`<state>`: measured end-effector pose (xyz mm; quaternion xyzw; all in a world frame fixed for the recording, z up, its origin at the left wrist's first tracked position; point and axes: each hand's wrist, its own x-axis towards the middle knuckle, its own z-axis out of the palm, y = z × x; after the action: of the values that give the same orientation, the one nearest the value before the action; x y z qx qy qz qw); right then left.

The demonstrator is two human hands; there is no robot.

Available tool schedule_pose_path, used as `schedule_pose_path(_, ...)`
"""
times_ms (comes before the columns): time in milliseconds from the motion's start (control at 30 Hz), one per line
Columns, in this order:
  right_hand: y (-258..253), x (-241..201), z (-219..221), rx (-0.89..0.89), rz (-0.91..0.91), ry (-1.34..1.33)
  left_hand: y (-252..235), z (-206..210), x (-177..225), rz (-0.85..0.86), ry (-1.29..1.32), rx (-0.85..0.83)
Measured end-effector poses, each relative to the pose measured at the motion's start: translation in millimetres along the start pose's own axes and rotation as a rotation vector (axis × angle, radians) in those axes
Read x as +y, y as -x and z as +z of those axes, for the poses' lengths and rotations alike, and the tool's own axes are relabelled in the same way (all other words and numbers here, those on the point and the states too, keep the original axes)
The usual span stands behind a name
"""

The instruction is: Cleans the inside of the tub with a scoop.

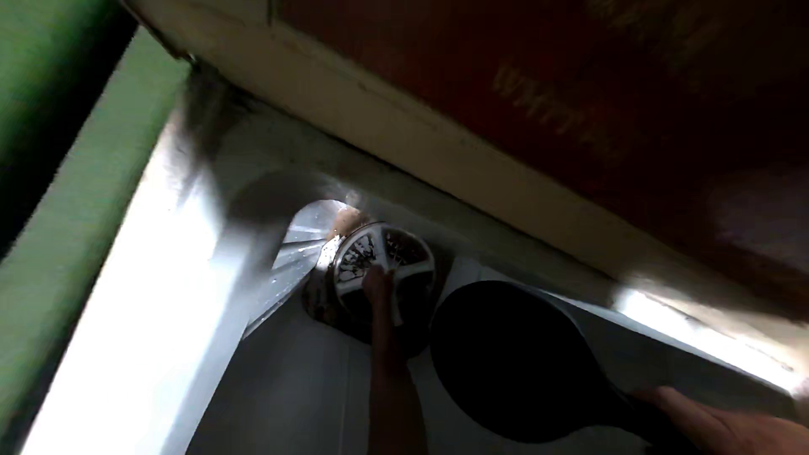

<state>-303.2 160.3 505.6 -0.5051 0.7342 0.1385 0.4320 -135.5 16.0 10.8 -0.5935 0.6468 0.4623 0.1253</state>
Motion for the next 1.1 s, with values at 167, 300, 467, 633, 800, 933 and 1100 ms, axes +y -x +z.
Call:
schedule_pose_path(167,0.4,0.6,4.8,0.046,0.009,0.048,4.6,11.8,-8.7,-0.079,-0.033,0.182)
schedule_pose_path(300,-0.7,1.3,5.8,0.054,0.005,0.070,8.4,25.2,-4.1,-0.299,0.035,0.157)
schedule_pose_path(467,-2.2,1.2,2.9,0.024,0.024,0.070,34.2,59.5,-1.9,-0.268,0.215,0.440)
schedule_pose_path(633,-4.6,4.0,4.3,0.034,0.019,0.060,40.4,54.0,-23.8,-0.595,0.117,0.382)
schedule_pose_path(800,-6.3,0.5,1.2,-0.014,0.031,0.044,15.2,72.2,-11.0,-0.386,0.361,0.303)
schedule_pose_path(933,-6.9,1.2,2.2,0.009,0.004,0.069,46.4,60.4,7.5,-0.387,0.399,0.248)
schedule_pose_path(1100,-4.7,3.0,3.5,0.041,-0.040,0.095,62.7,31.7,-49.0,-0.073,-0.164,0.044)
